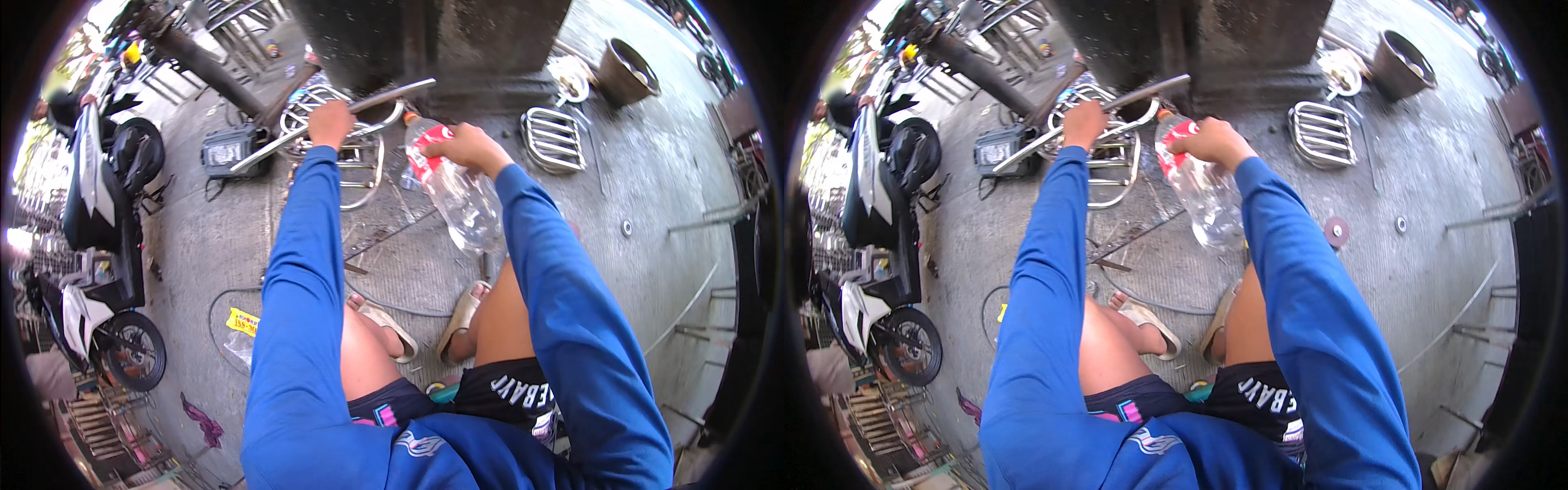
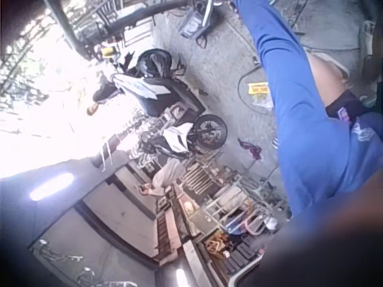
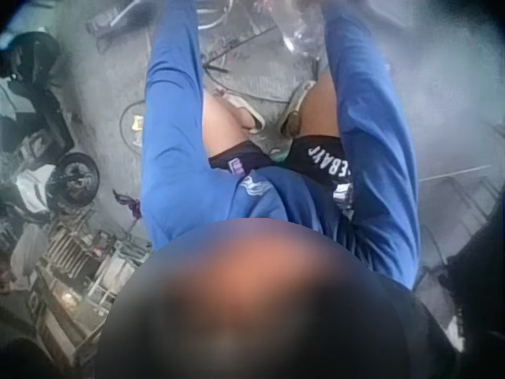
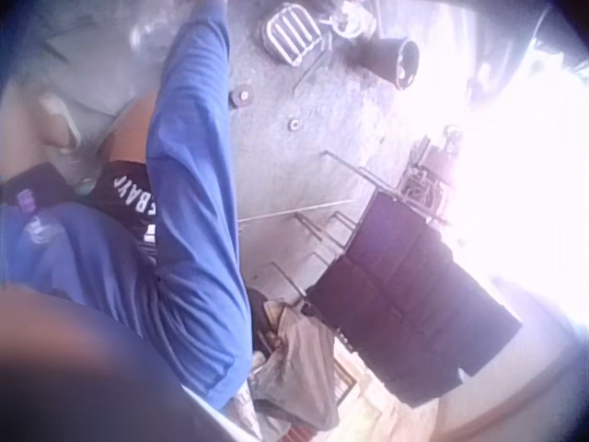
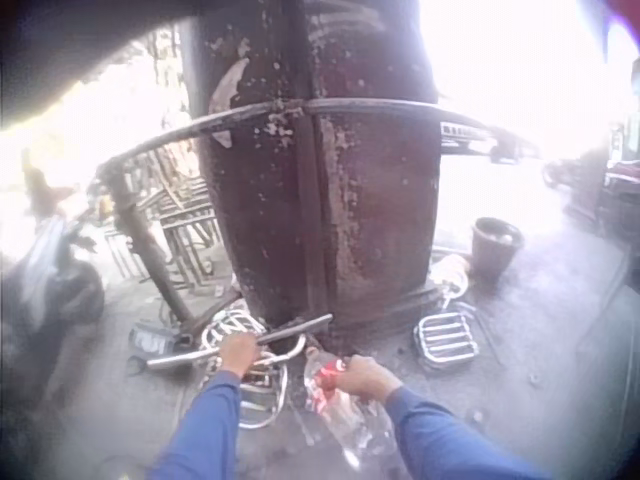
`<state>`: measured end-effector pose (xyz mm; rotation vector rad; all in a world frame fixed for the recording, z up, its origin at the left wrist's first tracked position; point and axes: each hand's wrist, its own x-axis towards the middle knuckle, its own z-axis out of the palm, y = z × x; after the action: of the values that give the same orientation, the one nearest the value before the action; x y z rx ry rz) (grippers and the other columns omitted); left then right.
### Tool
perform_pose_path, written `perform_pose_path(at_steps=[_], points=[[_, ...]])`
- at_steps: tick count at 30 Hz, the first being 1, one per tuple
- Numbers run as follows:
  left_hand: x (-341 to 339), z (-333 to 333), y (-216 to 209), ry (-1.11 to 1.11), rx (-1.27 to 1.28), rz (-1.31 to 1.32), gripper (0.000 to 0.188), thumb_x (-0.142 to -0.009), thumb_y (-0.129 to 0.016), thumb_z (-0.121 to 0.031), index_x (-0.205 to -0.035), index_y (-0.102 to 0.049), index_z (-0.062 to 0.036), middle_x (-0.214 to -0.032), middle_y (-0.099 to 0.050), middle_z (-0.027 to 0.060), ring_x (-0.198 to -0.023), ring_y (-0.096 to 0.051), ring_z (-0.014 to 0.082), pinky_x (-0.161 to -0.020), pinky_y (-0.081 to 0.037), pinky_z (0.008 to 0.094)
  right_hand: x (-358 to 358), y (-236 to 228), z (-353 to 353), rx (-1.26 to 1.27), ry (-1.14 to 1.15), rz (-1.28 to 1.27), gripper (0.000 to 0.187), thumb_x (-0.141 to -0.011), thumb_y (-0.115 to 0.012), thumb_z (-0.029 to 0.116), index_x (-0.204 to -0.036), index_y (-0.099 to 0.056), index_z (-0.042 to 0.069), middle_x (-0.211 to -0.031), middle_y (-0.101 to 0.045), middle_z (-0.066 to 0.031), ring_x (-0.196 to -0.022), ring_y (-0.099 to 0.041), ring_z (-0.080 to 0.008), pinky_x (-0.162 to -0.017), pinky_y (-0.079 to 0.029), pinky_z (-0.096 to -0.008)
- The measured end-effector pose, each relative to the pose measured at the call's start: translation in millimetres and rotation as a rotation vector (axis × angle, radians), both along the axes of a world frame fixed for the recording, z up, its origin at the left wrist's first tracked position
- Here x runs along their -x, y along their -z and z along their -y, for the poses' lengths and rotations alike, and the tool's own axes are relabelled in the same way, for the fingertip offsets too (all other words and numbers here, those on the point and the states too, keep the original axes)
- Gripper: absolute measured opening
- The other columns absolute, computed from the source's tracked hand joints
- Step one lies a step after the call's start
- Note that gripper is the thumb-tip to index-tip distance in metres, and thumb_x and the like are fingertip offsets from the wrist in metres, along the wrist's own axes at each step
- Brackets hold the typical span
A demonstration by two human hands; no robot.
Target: The person welds a curved metal frame using a handheld welding torch, creating bright sparks. They reposition the frame several times to weld different joints. After welding, they pour water from a plastic bottle onto the hot metal to cool it.
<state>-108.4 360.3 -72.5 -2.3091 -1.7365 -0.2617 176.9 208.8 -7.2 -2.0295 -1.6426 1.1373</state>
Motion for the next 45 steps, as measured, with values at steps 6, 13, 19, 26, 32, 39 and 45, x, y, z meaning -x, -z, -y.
perform_pose_path(at_steps=[6, 13, 19, 26, 32, 39, 45], points=[[-3.6, 7.6, -13.9, -0.02, 0.061, 0.014, 0.03, -0.082, -0.075, -0.033, -0.093, -0.08, -0.0058, -0.096, -0.077, 0.0208, -0.092, -0.076, 0.0394, -0.082, -0.061, 0.0488, 7.5, -9.1, 2.4, -0.066, 0.019, 0.124, 0.083, -0.07, -0.087, 0.056, -0.124, -0.072, -0.006, -0.125, -0.072, -0.0256, -0.117, -0.07, -0.0378, -0.096, -0.057, -0.0442], [-2.4, 3.1, -11.2, -0.002, 0.043, -0.011, 0.03, -0.083, -0.076, -0.033, -0.094, -0.08, -0.0056, -0.096, -0.077, 0.0198, -0.091, -0.076, 0.0387, -0.081, -0.061, 0.0483, 7.3, -3.9, 1.4, 0.044, 0.035, 0.018, 0.08, -0.07, -0.087, 0.055, -0.123, -0.073, -0.004, -0.126, -0.072, -0.0243, -0.115, -0.071, -0.0372, -0.097, -0.057, -0.0437], [-0.2, -0.2, -6.7, 0.004, 0.056, 0.004, 0.031, -0.084, -0.076, -0.035, -0.095, -0.08, -0.006, -0.099, -0.077, 0.0199, -0.093, -0.076, 0.0384, -0.081, -0.061, 0.0495, 5.2, -6.3, 0.4, -0.051, 0.027, 0.069, 0.084, -0.072, -0.086, 0.057, -0.124, -0.071, -0.008, -0.122, -0.072, -0.0273, -0.106, -0.074, -0.0359, -0.082, -0.061, -0.0439], [1.1, -0.3, 0.4, 0.006, -0.046, 0.049, 0.023, -0.079, -0.078, -0.029, -0.092, -0.08, -0.0105, -0.093, -0.078, 0.014, -0.091, -0.076, 0.0329, -0.078, -0.06, 0.0473, 12.0, -12.2, 1.6, 0.009, 0.042, 0.071, 0.072, -0.079, -0.084, 0.052, -0.121, -0.073, -0.006, -0.113, -0.076, -0.02, -0.103, -0.074, -0.0298, -0.091, -0.056, -0.0387], [1.2, -2.6, 1.8, 0.073, -0.148, 0.019, 0.034, -0.082, -0.08, -0.032, -0.106, -0.067, -0.0121, -0.095, -0.076, 0.0105, -0.092, -0.075, 0.0318, -0.093, -0.05, 0.0558, 4.5, -5.7, -1.0, 0.031, 0.013, 0.075, 0.072, -0.079, -0.083, 0.055, -0.119, -0.074, -0.003, -0.108, -0.076, -0.0221, -0.097, -0.075, -0.031, -0.083, -0.059, -0.0416], [8.0, -14.6, 15.4, 0.039, -0.154, 0.035, 0.037, -0.097, -0.067, -0.032, -0.13, -0.061, -0.0154, -0.113, -0.071, 0.0131, -0.112, -0.069, 0.0333, -0.107, -0.042, 0.0595, 5.6, -0.4, -3.9, 0.018, -0.018, 0.093, 0.08, -0.073, -0.083, 0.062, -0.122, -0.074, -0.001, -0.114, -0.075, -0.0249, -0.104, -0.075, -0.0373, -0.091, -0.058, -0.0432], [16.8, -25.1, 36.7, 0.026, 0.106, 0.075, 0.04, -0.101, -0.06, -0.043, -0.135, -0.063, -0.0231, -0.123, -0.071, 0.0152, -0.12, -0.066, 0.0337, -0.109, -0.042, 0.0629, 6.3, -8.9, 1.7, 0.069, -0.009, 0.026, 0.078, -0.075, -0.082, 0.059, -0.127, -0.073, 0.003, -0.12, -0.074, -0.0234, -0.11, -0.073, -0.0371, -0.096, -0.057, -0.0432]])
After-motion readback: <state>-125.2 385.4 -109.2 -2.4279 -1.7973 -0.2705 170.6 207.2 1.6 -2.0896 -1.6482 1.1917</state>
